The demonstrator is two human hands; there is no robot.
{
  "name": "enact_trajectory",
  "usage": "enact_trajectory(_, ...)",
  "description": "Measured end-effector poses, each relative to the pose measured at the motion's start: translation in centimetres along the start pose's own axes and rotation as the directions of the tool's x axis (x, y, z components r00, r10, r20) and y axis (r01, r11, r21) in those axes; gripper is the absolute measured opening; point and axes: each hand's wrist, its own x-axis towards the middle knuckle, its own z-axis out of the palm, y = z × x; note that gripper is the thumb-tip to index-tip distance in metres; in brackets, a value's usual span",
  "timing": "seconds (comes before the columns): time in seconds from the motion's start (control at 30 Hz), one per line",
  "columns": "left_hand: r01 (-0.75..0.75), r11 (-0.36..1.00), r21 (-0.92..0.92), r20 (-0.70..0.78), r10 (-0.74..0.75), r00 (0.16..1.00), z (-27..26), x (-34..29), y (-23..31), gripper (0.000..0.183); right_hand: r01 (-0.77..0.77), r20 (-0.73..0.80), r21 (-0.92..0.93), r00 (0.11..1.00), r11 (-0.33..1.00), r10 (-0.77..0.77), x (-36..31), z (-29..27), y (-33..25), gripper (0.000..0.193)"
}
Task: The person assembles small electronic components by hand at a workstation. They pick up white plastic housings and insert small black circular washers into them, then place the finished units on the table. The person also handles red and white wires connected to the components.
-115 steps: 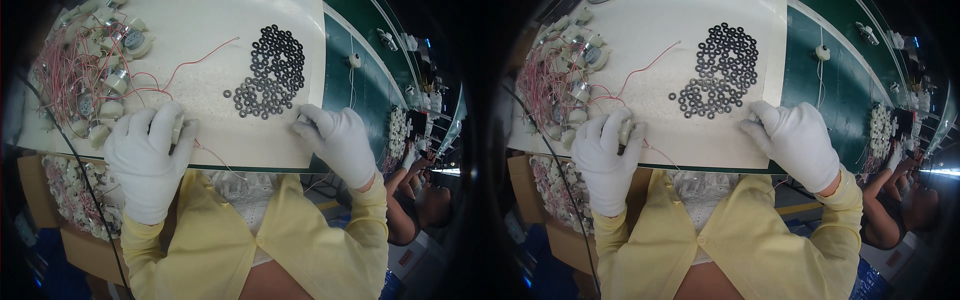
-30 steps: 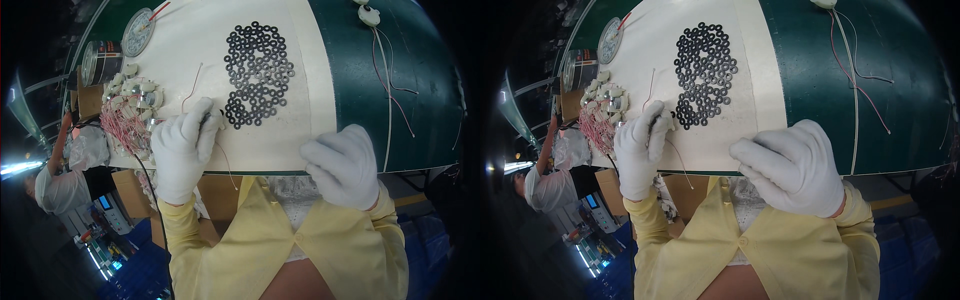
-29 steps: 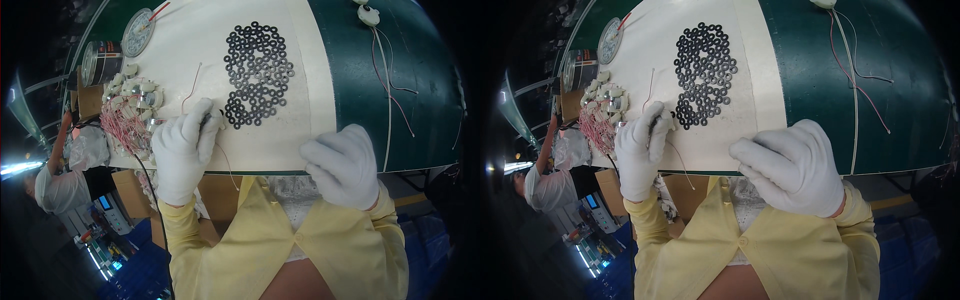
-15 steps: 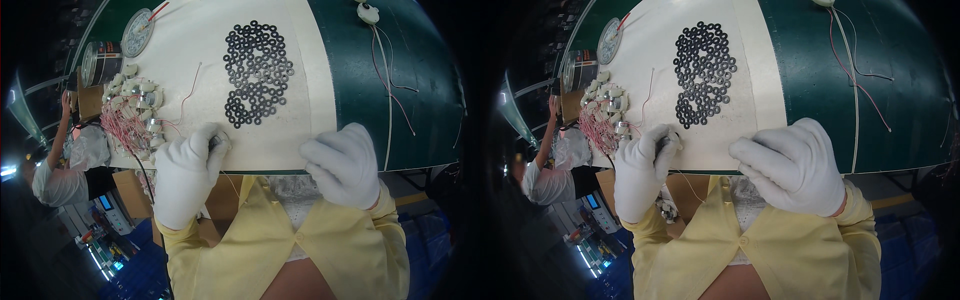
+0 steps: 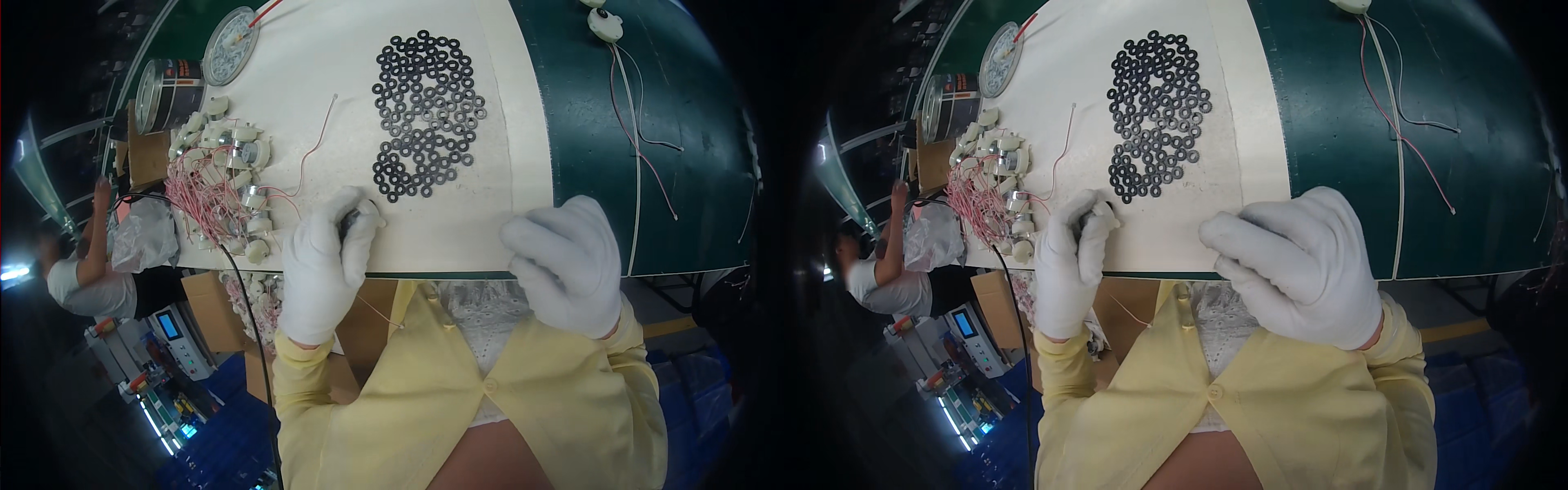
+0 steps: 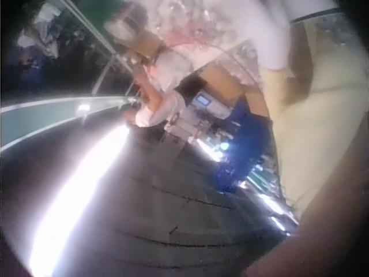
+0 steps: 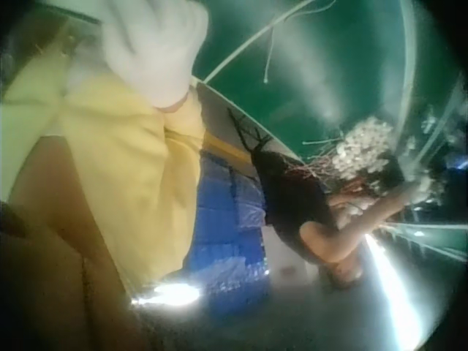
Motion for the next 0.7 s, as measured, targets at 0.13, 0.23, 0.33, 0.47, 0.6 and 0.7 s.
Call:
enact_trajectory(0.13, -0.173, 0.959, -0.226, -0.131, 0.146, 0.98, 0.0, -2.0, 0.5, 0.035, -0.023, 0.059, 0.239, 0.998, 0.971, 0.009, 1.8, 1.3, -1.4, 0.046)
enact_trajectory(0.23, -0.177, 0.758, -0.628, -0.079, 0.164, 0.983, 0.0, -2.6, 3.7, 0.043, -0.018, 0.08, 0.488, 0.997, 0.873, -0.024, 3.0, 3.1, -2.2, 0.052)
enact_trajectory(0.33, -0.371, 0.858, -0.355, -0.129, 0.348, 0.928, -0.1, -0.6, 3.9, 0.052, -0.044, 0.074, 0.581, 0.997, 0.813, 0.001, 3.4, 3.0, -1.8, 0.054)
enact_trajectory(0.47, -0.302, 0.932, -0.202, -0.045, 0.299, 0.953, -0.2, -0.3, 2.7, 0.054, -0.2, 0.072, 0.582, 0.978, 0.788, 0.195, 2.0, 2.4, -1.6, 0.054)
enact_trajectory(0.6, -0.19, 0.935, 0.299, -0.332, 0.289, 0.898, -2.2, 3.0, -0.1, 0.04, -0.09, -0.026, -0.033, 0.996, 0.995, 0.089, 1.7, -0.2, -0.1, 0.05)
enact_trajectory(0.7, 0.011, 0.822, 0.569, -0.426, 0.284, 0.859, -4.2, 5.6, -5.0, 0.026, -0.31, -0.14, -0.28, 0.95, 0.909, 0.28, 1.0, -2.5, 0.8, 0.044)
